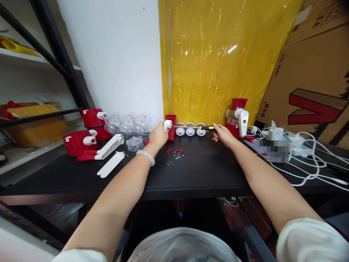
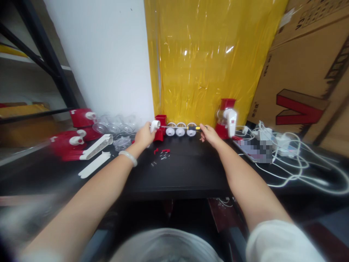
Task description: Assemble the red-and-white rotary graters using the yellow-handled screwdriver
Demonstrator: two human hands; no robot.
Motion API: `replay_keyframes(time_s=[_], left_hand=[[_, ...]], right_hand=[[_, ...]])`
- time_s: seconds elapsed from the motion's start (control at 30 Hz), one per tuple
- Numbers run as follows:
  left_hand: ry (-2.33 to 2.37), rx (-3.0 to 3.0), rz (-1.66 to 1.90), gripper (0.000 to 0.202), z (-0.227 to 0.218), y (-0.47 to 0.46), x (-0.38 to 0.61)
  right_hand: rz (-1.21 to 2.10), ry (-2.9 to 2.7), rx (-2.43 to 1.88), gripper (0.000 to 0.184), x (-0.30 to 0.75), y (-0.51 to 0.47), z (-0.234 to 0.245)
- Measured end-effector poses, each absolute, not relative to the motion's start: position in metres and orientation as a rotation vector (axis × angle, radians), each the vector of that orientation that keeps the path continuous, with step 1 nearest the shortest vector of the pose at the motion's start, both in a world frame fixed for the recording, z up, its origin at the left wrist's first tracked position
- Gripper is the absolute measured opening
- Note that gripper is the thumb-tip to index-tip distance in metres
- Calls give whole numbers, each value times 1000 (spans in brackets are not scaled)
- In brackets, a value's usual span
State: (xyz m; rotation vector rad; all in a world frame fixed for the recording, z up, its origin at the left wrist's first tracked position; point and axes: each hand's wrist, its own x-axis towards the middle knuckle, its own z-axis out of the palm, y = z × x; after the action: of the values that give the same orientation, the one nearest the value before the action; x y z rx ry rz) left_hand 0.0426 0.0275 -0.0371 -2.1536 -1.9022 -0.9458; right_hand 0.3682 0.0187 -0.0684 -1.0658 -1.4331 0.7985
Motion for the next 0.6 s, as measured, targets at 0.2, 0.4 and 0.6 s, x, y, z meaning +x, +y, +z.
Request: replay_keyframes(time_s=[0.2,0.4,0.6], left_hand=[[-1914,-2171,-942,33,-36,26,44],[-1913,-2191,-950,33,-34,23,45],[-1911,-2183,-940,31,-35,24,44]], right_hand=[[720,-1421,-1157,52,371,22,-69],[938,-1294,-1088,36,369,20,-63],[1003,-1288,-972,37,368,16,-61]])
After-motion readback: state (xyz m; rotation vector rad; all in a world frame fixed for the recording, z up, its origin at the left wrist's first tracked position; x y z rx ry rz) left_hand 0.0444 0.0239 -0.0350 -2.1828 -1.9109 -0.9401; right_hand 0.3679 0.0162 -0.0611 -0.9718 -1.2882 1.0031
